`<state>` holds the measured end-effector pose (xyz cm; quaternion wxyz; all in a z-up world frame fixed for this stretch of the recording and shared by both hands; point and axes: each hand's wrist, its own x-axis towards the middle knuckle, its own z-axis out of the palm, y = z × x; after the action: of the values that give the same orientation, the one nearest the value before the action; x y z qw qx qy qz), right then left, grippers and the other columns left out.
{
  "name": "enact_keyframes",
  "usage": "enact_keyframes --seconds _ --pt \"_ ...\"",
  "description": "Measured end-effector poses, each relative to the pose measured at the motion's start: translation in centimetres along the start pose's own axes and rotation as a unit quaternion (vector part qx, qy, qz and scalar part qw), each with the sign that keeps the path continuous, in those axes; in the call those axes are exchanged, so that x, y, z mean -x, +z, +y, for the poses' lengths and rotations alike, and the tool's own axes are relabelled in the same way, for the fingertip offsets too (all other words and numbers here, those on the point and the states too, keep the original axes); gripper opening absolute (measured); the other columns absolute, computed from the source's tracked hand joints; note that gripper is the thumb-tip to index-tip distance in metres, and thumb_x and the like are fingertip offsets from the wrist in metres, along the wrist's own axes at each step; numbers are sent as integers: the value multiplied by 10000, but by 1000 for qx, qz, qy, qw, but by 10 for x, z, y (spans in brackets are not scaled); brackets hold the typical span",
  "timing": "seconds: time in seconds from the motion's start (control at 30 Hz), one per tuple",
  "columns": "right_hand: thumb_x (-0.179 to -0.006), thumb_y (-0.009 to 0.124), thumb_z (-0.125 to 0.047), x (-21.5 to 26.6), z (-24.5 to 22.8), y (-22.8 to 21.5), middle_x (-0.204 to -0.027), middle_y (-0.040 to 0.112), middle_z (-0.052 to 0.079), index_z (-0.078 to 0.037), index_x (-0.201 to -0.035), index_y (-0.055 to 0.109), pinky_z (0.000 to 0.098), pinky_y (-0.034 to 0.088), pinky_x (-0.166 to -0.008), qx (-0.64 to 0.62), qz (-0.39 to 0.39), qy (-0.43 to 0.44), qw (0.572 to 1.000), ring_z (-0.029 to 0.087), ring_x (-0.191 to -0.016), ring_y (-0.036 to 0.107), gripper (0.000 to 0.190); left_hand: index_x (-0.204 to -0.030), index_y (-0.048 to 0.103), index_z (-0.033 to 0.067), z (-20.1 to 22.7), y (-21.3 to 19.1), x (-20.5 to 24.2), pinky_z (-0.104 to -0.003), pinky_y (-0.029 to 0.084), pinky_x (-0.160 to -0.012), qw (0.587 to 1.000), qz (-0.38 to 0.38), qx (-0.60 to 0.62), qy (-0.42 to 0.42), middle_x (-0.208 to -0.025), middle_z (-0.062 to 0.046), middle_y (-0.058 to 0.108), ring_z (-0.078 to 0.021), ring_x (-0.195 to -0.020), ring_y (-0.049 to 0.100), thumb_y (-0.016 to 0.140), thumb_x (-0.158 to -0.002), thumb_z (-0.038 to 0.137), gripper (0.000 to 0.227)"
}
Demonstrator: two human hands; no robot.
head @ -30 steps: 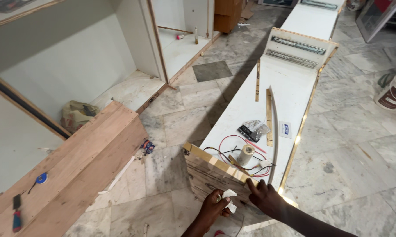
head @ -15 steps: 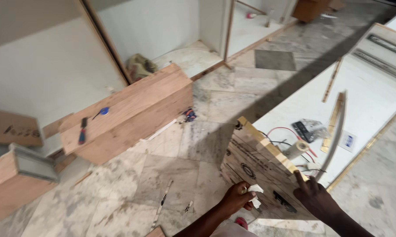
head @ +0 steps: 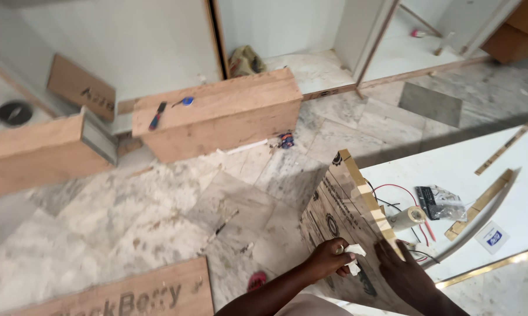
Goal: The person retrieves a utility knife from a workbench and walks to a wooden cabinet. They use a white cloth to wipe the edges and surfaces of the cabinet and a white drawer unit. The person then lifts the drawer unit and positions it into the cabinet frame.
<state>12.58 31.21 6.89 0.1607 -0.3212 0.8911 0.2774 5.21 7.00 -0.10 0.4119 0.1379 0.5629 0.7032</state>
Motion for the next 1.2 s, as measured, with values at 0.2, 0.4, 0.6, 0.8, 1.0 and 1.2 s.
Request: enact_keyframes --seconds 0.2,0.4,0.6,0.8,1.0,1.2 --pt "-838 611 -170 -11 22 3 -1160 604 257 50 -943 691 609 304 -1103 23 76 -119 990 504 -1292 447 256 -1244 544 -76 -39 55 2 -302 594 -657 996 72 45 33 -895 -113 662 -155 -748 692 684 -1048 267 419" --pt "-831 616 -143 -32 34 12 -951 605 120 -31 -833 691 534 401 -1007 -3 69 -210 975 333 -1005 539 134 -1256 544 -63 -54 76 29 -296 603 -664 983 163 63 46 -894 -119 676 -153 -753 705 665 -1050 253 395" --pt "-893 595 -138 -58 31 29 -980 623 88 -52 -904 690 481 444 -898 18 -25 -262 965 303 -1047 547 128 -1241 549 -67 -52 89 40 -292 597 -661 972 203 83 79 -897 -125 679 -161 -744 711 657 -1063 240 371" --pt "-901 572 -162 -53 41 21 -989 619 98 -66 -907 685 450 446 -895 -21 -5 -279 960 300 -1057 538 149 -1201 560 -44 -58 95 42 -298 598 -655 966 234 83 77 -869 -114 684 -158 -734 705 668 -1053 233 332" --pt "-907 559 -159 -52 42 28 -960 614 116 -41 -878 676 453 440 -859 -53 44 -292 954 311 -1004 532 168 -1205 554 -32 -55 95 37 -302 597 -652 966 232 92 74 -860 -130 691 -163 -724 699 664 -1050 258 346" --pt "-909 562 -164 -56 39 27 -934 612 124 -45 -849 667 448 442 -860 -49 25 -276 960 308 -986 532 169 -1219 564 -31 -55 92 37 -305 606 -671 965 233 79 85 -917 -128 689 -160 -767 707 675 -1044 264 360"
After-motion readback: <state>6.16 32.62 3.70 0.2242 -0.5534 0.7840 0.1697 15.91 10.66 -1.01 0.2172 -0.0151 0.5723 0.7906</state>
